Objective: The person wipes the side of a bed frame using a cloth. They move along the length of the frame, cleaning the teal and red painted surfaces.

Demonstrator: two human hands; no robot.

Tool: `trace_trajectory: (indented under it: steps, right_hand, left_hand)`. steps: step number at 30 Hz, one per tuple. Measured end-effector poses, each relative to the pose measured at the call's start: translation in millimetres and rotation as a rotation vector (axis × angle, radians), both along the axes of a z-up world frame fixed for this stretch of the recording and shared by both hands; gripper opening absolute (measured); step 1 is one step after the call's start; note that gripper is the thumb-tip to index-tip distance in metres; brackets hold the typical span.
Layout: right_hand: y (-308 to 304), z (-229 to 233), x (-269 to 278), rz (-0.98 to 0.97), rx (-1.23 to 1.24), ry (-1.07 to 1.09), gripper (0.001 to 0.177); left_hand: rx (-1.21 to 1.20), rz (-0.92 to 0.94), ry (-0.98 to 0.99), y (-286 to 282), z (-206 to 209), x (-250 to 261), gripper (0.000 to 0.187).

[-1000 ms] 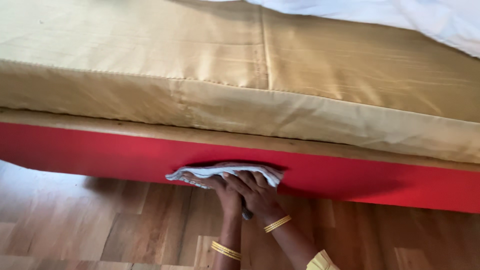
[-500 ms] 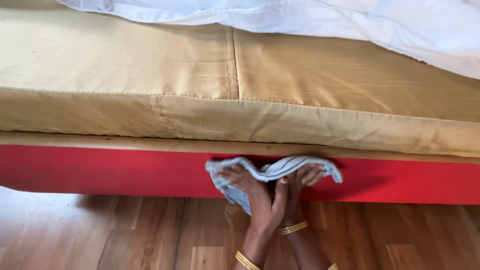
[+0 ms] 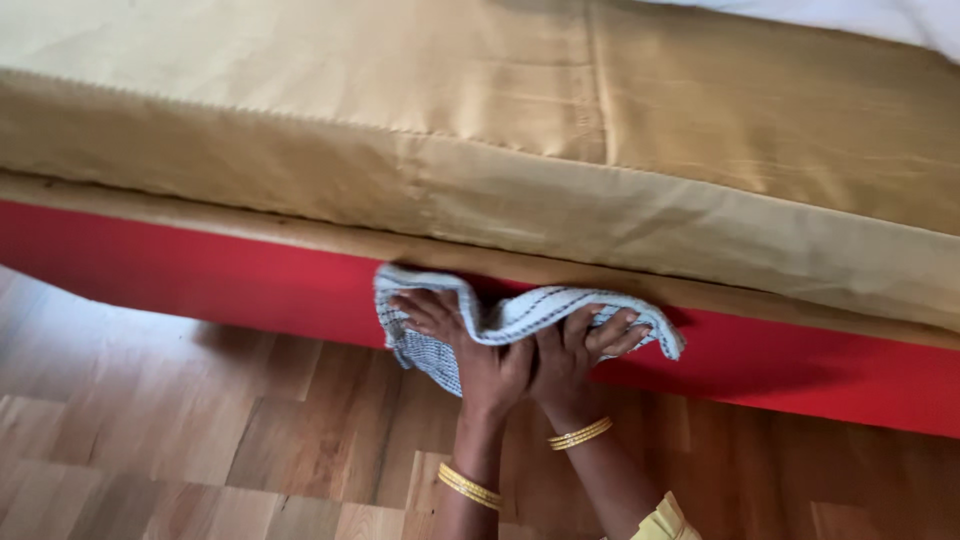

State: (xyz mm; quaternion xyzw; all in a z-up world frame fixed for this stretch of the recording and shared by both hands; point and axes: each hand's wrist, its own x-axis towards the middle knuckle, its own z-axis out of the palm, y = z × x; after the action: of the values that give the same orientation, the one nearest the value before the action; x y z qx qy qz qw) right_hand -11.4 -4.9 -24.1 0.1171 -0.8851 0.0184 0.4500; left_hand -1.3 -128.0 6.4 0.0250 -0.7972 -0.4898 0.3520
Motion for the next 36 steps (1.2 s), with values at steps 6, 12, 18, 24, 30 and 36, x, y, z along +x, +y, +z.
trace_trajectory:
  steps: [6, 12, 18, 24, 30, 36]
  right_hand:
    - [-28, -28, -4, 0.083, 0.091, -0.010, 0.038]
    - [-37, -49, 2, 0.146, 0.209, -0.087, 0.040]
    - [-9, -80, 10, 0.321, 0.240, -0.286, 0.040]
    - [39, -73, 25, 0.224, 0.137, -0.393, 0.042]
    - [93, -77, 32, 0.112, -0.058, -0.266, 0.045]
    - [86, -69, 20, -0.030, -0.139, -0.115, 0.050]
  left_hand:
    - [0.331, 0.074, -0.090, -17, -34, -10, 0.124]
    - [0.498, -0.001, -0.205, -13, -89, -11, 0.099]
    - [0.716, -0.040, -0.143, 16, -138, -1, 0.072]
    - [0.704, -0.145, -0.642, 71, -158, 15, 0.065]
    - [0.568, -0.220, -0.353, 122, -93, 26, 0.077]
    - [0.406, -0.203, -0.243, 102, -15, 30, 0.104]
